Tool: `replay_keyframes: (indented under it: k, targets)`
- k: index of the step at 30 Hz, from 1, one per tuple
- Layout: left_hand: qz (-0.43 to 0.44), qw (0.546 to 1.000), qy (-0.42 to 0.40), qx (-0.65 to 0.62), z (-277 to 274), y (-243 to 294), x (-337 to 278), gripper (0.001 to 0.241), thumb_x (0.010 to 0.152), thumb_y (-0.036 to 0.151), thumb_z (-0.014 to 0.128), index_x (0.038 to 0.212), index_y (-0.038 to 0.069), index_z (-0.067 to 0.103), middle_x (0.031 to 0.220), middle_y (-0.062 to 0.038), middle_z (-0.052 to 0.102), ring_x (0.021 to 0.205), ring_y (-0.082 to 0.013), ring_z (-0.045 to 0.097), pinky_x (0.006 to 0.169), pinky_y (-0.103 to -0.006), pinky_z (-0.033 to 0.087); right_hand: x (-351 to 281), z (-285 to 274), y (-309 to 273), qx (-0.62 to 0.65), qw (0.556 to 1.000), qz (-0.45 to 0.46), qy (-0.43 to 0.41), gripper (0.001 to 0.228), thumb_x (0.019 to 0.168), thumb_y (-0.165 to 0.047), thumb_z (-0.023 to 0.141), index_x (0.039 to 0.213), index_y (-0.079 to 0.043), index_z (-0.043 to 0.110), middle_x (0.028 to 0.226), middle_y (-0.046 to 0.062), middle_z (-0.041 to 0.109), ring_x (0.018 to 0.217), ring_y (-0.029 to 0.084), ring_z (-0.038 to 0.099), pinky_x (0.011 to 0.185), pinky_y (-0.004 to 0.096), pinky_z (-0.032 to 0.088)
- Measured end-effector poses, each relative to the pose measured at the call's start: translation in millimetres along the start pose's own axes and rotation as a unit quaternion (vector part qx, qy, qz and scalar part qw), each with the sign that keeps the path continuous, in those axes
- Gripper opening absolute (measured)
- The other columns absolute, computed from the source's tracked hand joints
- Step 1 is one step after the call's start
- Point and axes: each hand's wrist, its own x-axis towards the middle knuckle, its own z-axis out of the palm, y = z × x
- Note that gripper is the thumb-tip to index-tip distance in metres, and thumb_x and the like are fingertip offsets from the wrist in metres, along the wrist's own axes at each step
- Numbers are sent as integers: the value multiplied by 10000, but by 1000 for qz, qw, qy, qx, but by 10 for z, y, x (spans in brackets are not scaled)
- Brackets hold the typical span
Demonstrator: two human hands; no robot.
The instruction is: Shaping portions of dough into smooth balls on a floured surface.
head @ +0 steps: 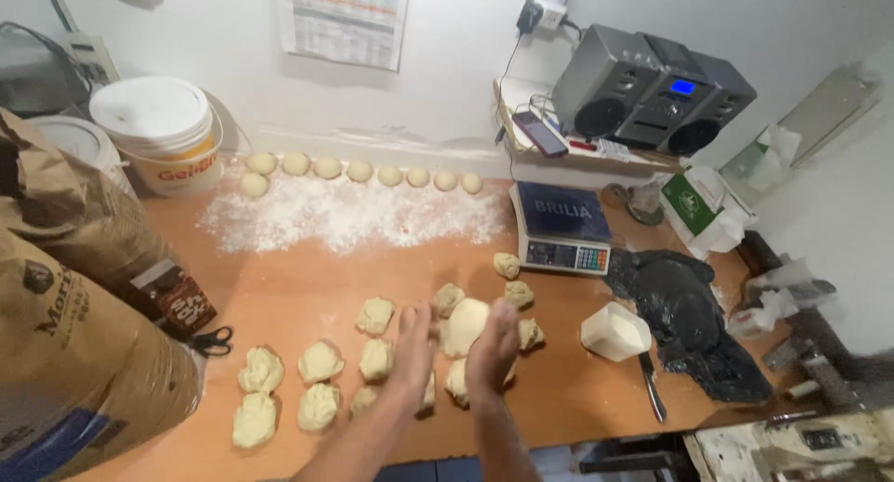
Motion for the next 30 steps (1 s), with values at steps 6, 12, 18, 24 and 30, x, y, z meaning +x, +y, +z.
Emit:
replay_keyframes:
  k: [6,12,18,24,30]
  targets:
    - [-23,987,77,142,175,-154,388,655,1078,500,228,1197,4,639,1245,-266,700,1137,-321,673,1044,-456,503,91,-149,-907,-192,911,118,-344,416,967,-495,378,1131,-208,630,903,-24,634,719,150,643,617,318,550]
    - [4,989,-5,-146,577,-49,442,502,1057,453,329,1345,92,526,1361,-118,584,1268,-195,570,1153,-388,418,569,-349,-325,-65,972,125,-186,546,1092,-476,439,953,20,623,833,150,624,727,232,605,608,355,509]
    - [-49,939,26,-339,745,249,447,513,1053,396,273,1228,53,613,1216,-126,692,1118,-243,646,1000,-451,501,658,-636,-64,-53,930,68,-357,500,1050,-494,384,1060,-78,662,1126,57,721,1169,241,683,1016,399,491]
    - [-112,939,-4,-326,1322,-7,288,569,1058,476,284,1258,63,621,1141,-140,705,1101,-270,666,974,-474,561,781,-813,-70,-130,886,-336,-293,421,972,-433,597,1190,-86,696,1238,85,725,1241,208,686,1095,414,537]
    - [-75,943,-81,-313,1380,445,413,708,1024,646,205,1414,158,537,1327,-21,633,1233,-234,576,1051,-423,445,631,-737,-560,157,959,-167,-170,388,1006,-270,547,1268,-9,663,1378,165,665,1318,259,599,1126,388,474]
